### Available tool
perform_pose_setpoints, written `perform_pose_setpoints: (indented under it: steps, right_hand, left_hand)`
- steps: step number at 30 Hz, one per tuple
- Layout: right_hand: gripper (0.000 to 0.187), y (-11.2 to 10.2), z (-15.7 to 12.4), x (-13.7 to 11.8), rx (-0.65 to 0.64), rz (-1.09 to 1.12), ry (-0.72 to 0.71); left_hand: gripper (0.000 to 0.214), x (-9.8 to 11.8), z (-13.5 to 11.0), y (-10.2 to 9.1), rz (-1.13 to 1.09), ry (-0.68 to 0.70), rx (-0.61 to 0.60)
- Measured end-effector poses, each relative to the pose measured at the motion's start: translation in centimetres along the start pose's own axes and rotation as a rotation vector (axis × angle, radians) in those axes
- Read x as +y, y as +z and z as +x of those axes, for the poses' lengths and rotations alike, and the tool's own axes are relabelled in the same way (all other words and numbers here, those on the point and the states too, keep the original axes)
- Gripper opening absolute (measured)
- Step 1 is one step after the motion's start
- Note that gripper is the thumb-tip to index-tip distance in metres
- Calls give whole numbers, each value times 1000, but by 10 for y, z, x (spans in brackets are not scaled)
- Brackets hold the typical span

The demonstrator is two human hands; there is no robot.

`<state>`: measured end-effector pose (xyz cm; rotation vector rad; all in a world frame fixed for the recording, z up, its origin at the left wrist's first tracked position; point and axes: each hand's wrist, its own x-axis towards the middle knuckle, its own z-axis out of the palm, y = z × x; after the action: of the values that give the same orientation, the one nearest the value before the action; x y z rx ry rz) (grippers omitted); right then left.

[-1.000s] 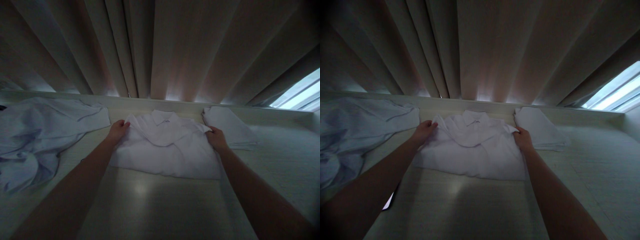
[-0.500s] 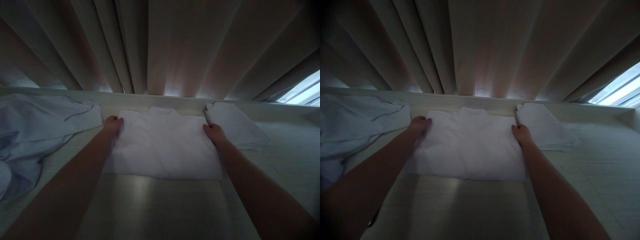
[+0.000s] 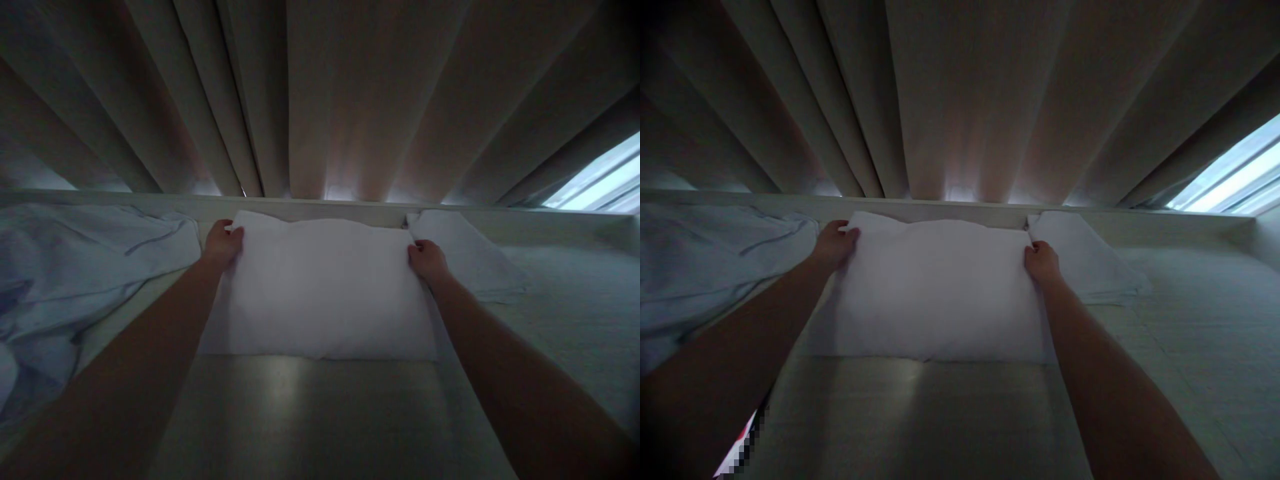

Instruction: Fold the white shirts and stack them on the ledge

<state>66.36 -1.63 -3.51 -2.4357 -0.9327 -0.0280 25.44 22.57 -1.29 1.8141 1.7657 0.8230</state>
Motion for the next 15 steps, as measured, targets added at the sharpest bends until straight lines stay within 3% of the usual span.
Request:
perform_pose_setpoints:
  steps: [3, 6, 11, 15]
  right_hand:
    - [49, 8, -13, 0, -54, -50, -101]
    - [55, 4, -33, -7, -71, -21, -295]
    - [56, -10, -87, -39, -262, -8, -606]
    - [62, -13, -140, -66, -426, -96, -694]
  left_hand:
    - [67, -6, -15, 11, 203, 202, -46]
    - [62, 2, -45, 12, 334, 457, -114]
    - [61, 24, -127, 5, 471, 662, -269]
    - [61, 22, -185, 4, 504, 782, -376]
